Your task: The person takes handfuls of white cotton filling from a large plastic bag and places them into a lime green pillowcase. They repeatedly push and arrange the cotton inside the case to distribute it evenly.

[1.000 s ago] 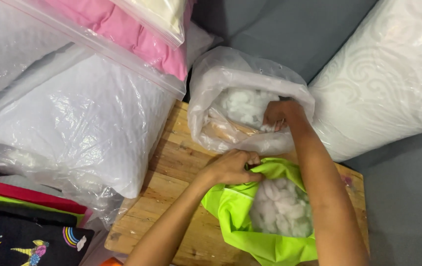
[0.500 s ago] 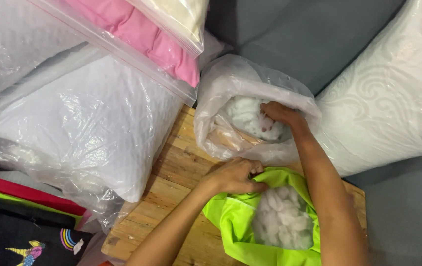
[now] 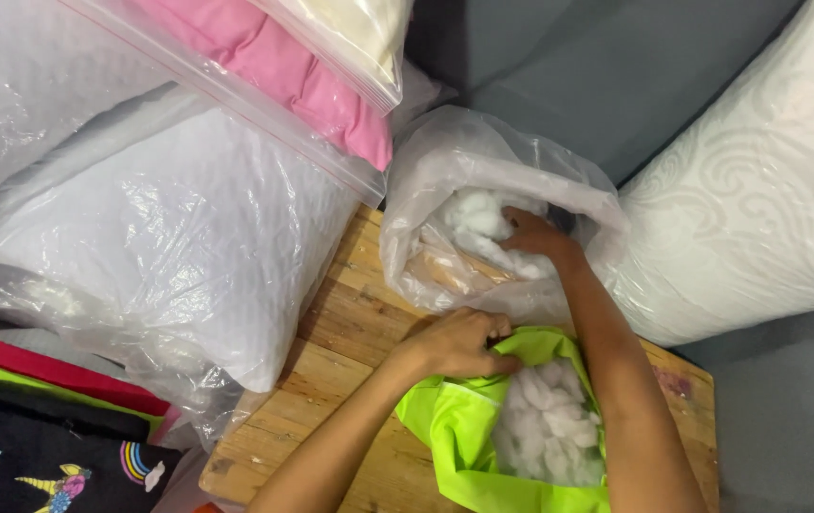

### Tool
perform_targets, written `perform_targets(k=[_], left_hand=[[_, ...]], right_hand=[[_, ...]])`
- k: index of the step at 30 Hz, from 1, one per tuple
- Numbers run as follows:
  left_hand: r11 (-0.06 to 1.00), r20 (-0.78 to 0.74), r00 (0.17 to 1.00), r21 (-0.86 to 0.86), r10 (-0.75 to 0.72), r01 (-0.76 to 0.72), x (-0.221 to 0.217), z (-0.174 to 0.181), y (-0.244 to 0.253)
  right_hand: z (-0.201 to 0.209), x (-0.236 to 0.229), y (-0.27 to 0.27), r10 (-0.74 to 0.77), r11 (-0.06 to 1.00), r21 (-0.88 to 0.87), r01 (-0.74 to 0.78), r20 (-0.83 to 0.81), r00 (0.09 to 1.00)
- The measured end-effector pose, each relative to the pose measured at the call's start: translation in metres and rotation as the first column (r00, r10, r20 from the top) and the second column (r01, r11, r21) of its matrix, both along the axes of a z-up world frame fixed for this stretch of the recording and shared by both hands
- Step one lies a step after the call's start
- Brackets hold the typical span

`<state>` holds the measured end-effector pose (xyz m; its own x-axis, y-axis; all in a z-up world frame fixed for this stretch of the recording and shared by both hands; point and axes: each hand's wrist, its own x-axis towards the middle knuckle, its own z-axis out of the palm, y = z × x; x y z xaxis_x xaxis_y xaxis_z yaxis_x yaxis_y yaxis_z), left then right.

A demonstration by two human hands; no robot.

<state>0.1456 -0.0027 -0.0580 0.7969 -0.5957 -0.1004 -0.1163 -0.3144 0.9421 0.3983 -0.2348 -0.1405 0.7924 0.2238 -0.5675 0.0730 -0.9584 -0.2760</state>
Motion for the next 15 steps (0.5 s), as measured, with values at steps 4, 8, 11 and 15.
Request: perform_targets(k=[4, 8, 11, 15], left_hand=[[1.0, -0.002, 1.0, 0.009, -0.004, 0.004, -0.001, 0.001, 0.0], [1.0, -0.004, 1.0, 0.003, 0.009, -0.009, 0.004, -0.012, -0.006], [1.0, -0.009, 1.0, 0.011, 0.006, -0.006, 0.003, -0.004, -0.002], [0.999, 0.003, 1.0, -0.031, 0.014, -0.014, 0.005, -0.015, -0.009]], right_hand=[[-0.015, 0.012, -0.023, 0.089, 0.968, -0.236, -0.085, 0.004, 0.996], [-0.017, 0.022, -0.039, 0.235, 0.883, -0.423, -0.202, 0.026, 0.972], [0.072, -0.04, 0.004, 0.236, 0.94, -0.279, -0.195, 0.119, 0.964], [0.138, -0.095, 0.028, 0.277, 0.936, -0.274, -0.221, 0.186, 0.943]])
